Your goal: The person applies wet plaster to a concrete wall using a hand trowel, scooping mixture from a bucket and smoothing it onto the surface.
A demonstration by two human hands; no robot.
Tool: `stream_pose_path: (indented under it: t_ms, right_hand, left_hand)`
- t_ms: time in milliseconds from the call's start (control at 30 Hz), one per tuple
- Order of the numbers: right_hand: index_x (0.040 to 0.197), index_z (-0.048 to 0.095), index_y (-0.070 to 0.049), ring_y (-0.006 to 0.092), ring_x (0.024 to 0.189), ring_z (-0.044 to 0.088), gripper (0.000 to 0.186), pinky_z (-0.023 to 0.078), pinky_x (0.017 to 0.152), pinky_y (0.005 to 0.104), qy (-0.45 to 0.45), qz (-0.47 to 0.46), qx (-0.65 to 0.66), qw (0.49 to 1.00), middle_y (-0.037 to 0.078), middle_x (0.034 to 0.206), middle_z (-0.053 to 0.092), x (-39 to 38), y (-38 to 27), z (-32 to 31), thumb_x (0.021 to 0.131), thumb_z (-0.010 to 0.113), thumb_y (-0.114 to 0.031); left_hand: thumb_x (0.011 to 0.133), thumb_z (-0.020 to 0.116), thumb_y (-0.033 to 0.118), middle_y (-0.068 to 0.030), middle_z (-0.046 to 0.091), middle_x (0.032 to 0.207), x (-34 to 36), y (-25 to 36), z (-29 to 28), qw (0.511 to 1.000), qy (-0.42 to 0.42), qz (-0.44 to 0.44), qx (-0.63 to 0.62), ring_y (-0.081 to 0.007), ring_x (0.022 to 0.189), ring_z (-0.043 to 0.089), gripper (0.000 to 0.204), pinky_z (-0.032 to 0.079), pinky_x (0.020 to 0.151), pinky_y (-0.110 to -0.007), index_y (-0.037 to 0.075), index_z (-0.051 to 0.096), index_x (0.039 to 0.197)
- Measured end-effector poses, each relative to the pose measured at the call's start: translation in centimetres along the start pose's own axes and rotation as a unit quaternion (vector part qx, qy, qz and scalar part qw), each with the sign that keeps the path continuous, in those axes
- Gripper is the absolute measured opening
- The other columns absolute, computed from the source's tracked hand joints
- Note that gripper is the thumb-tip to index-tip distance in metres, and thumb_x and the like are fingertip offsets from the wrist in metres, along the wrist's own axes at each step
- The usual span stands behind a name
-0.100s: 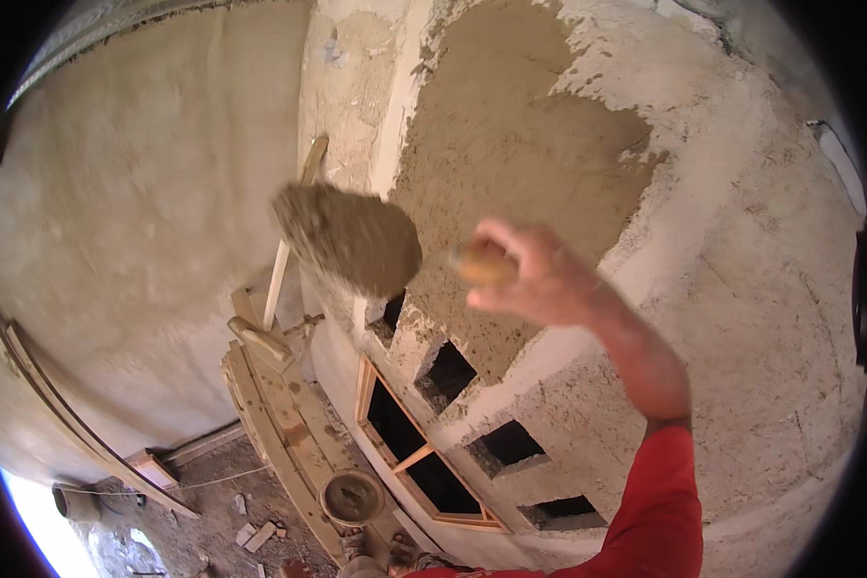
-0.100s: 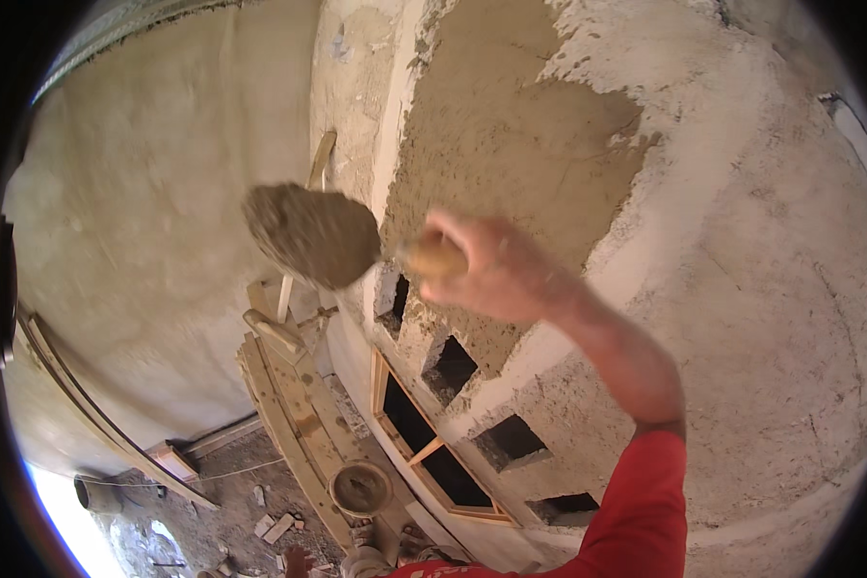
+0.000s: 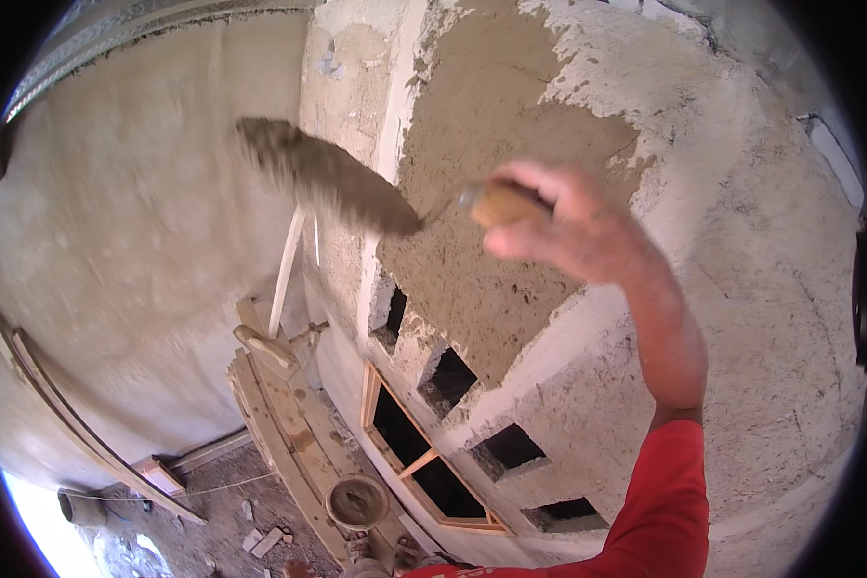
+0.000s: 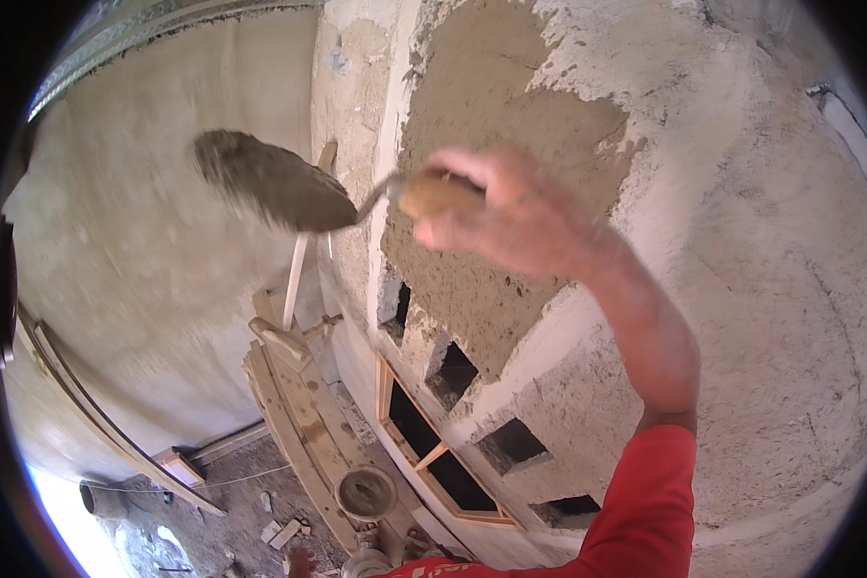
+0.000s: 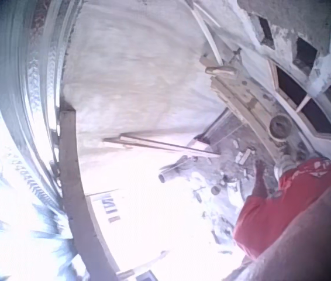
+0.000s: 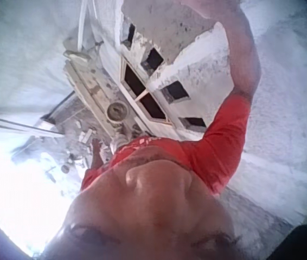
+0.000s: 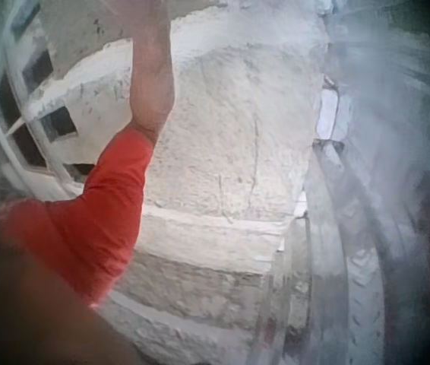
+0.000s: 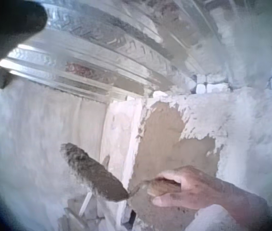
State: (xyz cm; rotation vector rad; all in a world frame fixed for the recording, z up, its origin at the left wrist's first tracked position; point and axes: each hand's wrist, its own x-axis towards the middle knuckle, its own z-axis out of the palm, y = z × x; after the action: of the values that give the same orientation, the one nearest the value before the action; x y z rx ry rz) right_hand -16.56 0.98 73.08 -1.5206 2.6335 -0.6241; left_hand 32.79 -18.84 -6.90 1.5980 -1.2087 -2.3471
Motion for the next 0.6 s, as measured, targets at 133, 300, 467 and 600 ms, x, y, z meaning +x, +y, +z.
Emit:
stream_pose_path:
  t_ms: [133, 300, 467, 600]
  right_hand:
    - [0.128, 0.058, 0.005, 0.0145, 0.064, 0.062, 0.054, 0.053, 0.049, 0.0289, 0.021, 0.013, 0.228, 0.973, 0.011, 0.085, 0.066, -0.9, -0.5, -3.6, 0.087, 0.072, -0.026]
    - [0.133, 0.059, -0.003, 0.0117, 0.066, 0.059, 0.053, 0.049, 0.056, 0.0266, 0.322, 0.297, -0.070, 0.896, 0.008, 0.085, 0.067, -1.9, 9.4, -8.9, 0.092, 0.069, -0.036]
    - [0.136, 0.057, -0.002, 0.0163, 0.069, 0.061, 0.059, 0.052, 0.066, 0.0321, 0.407, 0.265, -0.120, 0.866, 0.011, 0.095, 0.068, -7.5, 8.2, -16.2, 0.093, 0.064, -0.042]
    - [0.138, 0.054, 0.003, 0.0136, 0.065, 0.056, 0.063, 0.050, 0.063, 0.0308, 0.337, 0.250, -0.153, 0.895, 0.007, 0.088, 0.064, -6.7, 5.8, -9.6, 0.092, 0.066, -0.038]
  left_hand:
    - [0.087, 0.072, 0.023, -0.0133, 0.045, 0.141, -0.8, -0.2, 0.1, 0.978, 0.017, -0.007, 0.207, -0.0342, 0.124, 0.049, 0.066, 0.042, 0.103, -0.053, 0.008, 0.035, 0.140]
    - [0.081, 0.075, 0.030, -0.0110, 0.056, 0.125, -3.0, -0.9, -0.6, 0.807, -0.056, 0.066, 0.584, -0.0323, 0.110, 0.057, 0.048, 0.046, 0.093, -0.051, 0.013, 0.052, 0.119]
    - [0.074, 0.078, 0.037, -0.0088, 0.067, 0.109, -4.6, -1.8, -2.6, 0.597, -0.118, 0.133, 0.782, -0.0303, 0.097, 0.064, 0.032, 0.050, 0.083, -0.049, 0.018, 0.070, 0.098]
    - [0.070, 0.077, 0.036, -0.0071, 0.071, 0.093, -3.6, -2.5, -2.7, 0.482, -0.060, 0.241, 0.840, -0.0260, 0.087, 0.068, 0.024, 0.054, 0.069, -0.044, 0.016, 0.074, 0.084]
